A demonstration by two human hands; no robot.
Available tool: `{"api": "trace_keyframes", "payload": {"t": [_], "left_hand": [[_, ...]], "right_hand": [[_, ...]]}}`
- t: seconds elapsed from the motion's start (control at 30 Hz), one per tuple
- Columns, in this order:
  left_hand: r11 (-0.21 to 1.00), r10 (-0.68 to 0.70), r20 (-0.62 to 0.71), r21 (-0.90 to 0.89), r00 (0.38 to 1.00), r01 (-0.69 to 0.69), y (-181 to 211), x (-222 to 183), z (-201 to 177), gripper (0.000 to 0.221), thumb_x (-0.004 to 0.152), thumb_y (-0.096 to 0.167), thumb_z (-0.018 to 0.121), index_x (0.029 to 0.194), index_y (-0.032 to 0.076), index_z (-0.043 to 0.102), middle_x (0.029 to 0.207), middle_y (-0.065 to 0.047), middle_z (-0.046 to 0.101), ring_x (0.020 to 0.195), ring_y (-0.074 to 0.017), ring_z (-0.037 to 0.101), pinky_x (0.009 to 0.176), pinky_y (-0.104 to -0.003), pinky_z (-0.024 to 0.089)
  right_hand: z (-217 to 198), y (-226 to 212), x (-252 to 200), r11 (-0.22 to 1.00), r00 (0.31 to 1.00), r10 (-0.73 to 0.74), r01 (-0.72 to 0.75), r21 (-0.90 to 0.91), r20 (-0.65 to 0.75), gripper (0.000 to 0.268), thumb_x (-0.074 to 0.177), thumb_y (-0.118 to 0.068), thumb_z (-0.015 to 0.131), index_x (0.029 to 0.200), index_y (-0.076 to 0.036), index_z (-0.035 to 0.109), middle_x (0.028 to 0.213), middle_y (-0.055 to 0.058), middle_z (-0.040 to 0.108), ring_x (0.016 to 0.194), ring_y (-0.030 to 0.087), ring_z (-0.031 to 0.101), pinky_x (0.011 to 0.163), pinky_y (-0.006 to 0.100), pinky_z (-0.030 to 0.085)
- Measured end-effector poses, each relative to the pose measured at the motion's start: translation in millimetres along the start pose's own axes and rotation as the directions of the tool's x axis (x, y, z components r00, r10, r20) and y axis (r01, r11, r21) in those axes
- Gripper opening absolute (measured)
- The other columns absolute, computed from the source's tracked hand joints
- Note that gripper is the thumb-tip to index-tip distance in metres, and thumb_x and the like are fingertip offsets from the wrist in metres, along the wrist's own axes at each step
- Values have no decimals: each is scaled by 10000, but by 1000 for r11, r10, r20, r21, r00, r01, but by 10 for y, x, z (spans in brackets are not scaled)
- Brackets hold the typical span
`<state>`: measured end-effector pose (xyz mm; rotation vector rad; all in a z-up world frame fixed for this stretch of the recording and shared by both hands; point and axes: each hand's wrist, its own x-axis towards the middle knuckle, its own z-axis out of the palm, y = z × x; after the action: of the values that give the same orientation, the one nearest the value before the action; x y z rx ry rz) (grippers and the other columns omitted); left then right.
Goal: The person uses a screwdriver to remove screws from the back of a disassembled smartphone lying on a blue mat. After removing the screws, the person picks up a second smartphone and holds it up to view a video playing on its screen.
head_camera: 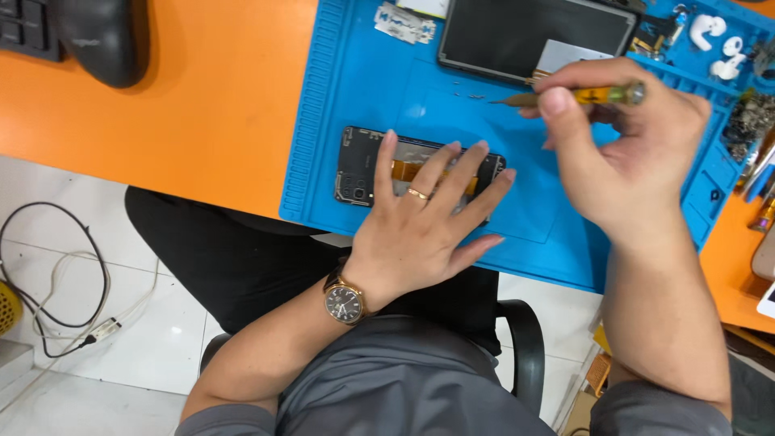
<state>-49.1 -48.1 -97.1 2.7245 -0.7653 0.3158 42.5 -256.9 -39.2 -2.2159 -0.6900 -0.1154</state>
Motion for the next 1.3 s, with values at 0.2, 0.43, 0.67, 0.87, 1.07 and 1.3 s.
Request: {"api": "trace_keyframes", "payload": {"t": [0.2,0.43,0.67,0.87,1.07,1.3], "left_hand": [[996,-2,-45,-89,999,-2,7,37,-31,448,1129,596,579,1425,274,674,1541,-141,613,1413,-337,608,1189,-786,330],[994,-4,-80,-108,997,-5,-7,29,-30,400,1141,570,550,1364,271,694,1533,-152,617,1402,-350,620,1195,-773,328],[957,-115,-301,-290,947,24,-206,-58,-150,215,1060,386,788,1092,176,753,1259,-77,742,1168,-300,734,1193,-644,327],[968,-232,-320,-172,919,184,-440,-104,-122,428,1033,531,792,1280,185,744,1222,-9,765,1074,-245,712,990,-476,403],[954,-208,-311,-272,927,122,-454,-124,-58,257,1046,443,765,1156,214,808,1092,59,799,910,-207,638,808,-410,337],[950,-176,-336,-304,925,71,-459,-158,-30,202,1035,387,807,1134,211,826,1057,47,824,895,-218,634,798,-408,336]], "right_hand": [[63,-12,8,998,999,25,-23,-55,37,86,1254,50,703,1246,126,740,1078,228,811,1018,314,821,817,355,616],[76,28,-27,981,996,46,-32,-192,73,99,1261,-65,782,1264,34,790,1143,139,837,912,251,779,813,350,580],[71,-78,-34,990,998,-2,12,-141,69,96,1229,-12,747,1269,70,778,1162,219,813,951,297,783,839,375,597],[141,-187,-170,995,998,11,-17,97,67,185,1149,-51,622,1177,116,694,1017,253,764,723,247,757,624,306,577],[185,-227,-212,992,997,-16,6,127,74,239,1087,-136,629,1116,85,716,913,204,762,709,221,769,623,279,565],[194,-237,-224,984,996,-33,18,175,85,207,1068,-125,647,1101,64,723,897,170,763,705,210,754,650,299,585]]}}
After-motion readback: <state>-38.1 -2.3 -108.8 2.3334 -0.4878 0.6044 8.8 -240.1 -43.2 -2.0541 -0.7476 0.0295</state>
